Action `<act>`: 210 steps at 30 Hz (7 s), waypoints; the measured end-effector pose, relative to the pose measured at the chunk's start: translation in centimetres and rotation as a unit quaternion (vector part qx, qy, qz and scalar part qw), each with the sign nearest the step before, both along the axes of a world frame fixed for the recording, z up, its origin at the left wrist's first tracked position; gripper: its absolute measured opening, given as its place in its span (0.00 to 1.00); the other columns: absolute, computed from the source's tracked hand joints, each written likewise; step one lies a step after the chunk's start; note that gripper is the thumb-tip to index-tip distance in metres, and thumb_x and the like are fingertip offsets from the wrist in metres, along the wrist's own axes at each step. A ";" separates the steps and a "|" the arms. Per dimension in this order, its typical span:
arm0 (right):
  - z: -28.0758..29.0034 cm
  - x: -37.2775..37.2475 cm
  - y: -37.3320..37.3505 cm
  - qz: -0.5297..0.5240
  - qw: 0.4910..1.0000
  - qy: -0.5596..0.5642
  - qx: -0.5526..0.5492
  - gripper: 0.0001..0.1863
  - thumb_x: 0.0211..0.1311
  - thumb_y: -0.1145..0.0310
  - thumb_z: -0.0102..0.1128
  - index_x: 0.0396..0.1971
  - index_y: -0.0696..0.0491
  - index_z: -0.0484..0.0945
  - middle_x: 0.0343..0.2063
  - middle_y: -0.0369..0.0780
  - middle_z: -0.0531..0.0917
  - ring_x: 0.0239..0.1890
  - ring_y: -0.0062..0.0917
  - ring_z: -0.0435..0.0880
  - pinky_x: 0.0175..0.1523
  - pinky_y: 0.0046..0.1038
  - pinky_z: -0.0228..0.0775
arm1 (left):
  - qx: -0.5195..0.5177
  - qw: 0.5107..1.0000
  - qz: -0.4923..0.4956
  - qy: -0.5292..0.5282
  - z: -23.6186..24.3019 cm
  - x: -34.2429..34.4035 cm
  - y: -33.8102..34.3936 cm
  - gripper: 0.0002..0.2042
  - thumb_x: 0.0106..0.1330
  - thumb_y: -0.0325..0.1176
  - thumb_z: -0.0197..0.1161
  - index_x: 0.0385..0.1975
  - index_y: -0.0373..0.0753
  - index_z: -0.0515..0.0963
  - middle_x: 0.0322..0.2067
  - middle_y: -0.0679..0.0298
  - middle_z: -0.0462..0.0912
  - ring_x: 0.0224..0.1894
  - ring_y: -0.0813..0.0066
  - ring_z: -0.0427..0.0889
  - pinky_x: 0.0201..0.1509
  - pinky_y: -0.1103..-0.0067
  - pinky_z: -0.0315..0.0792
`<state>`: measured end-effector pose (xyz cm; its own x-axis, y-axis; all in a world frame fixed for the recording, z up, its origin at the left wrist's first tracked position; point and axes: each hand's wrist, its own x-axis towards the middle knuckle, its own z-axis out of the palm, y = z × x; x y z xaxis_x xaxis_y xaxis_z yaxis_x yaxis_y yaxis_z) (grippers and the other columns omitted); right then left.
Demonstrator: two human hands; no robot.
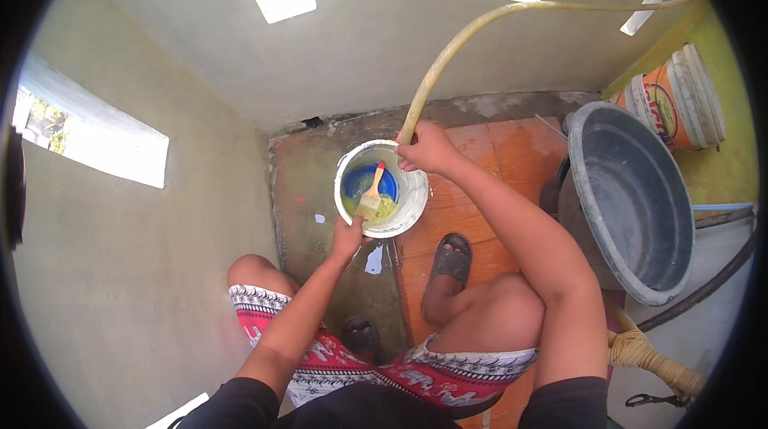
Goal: The person fills a bucket with water from a hose, then adds white paint from a separate container and stirs the mixture with a brush. The person sits on the floor during the mixing process.
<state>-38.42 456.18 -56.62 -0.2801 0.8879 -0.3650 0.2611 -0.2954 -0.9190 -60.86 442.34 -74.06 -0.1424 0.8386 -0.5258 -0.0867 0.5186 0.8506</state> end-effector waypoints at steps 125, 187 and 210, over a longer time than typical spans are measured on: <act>0.0 -1.3 0.0 0.006 0.991 0.130 -0.011 0.14 0.66 0.72 0.65 0.45 0.64 0.74 0.35 0.44 0.83 0.33 0.25 0.88 0.38 0.24 0.85 | -0.130 0.931 -0.340 0.027 -1.1 -1.7 9.6 0.26 0.74 0.45 0.59 0.60 0.32 0.64 0.39 0.60 0.83 0.29 0.76 0.82 0.30 0.76 0.79; -0.9 -3.2 1.1 0.052 0.965 -0.126 0.225 0.07 0.63 0.73 0.65 0.37 0.60 0.79 0.29 0.39 0.85 0.31 0.21 0.86 0.37 0.25 0.78 | 0.001 0.902 -0.327 0.282 2.7 -2.6 12.4 0.31 0.60 0.26 0.63 0.67 0.39 0.64 0.56 0.41 0.78 0.56 0.45 0.81 0.60 0.63 0.73; -2.0 -1.6 0.5 0.041 0.982 -0.134 0.125 0.11 0.63 0.72 0.66 0.42 0.61 0.78 0.30 0.42 0.86 0.28 0.24 0.87 0.35 0.27 0.79 | 0.304 0.892 -0.078 0.326 6.2 -3.0 6.2 0.27 0.54 0.22 0.61 0.58 0.37 0.73 0.48 0.43 0.81 0.51 0.41 0.80 0.55 0.60 0.74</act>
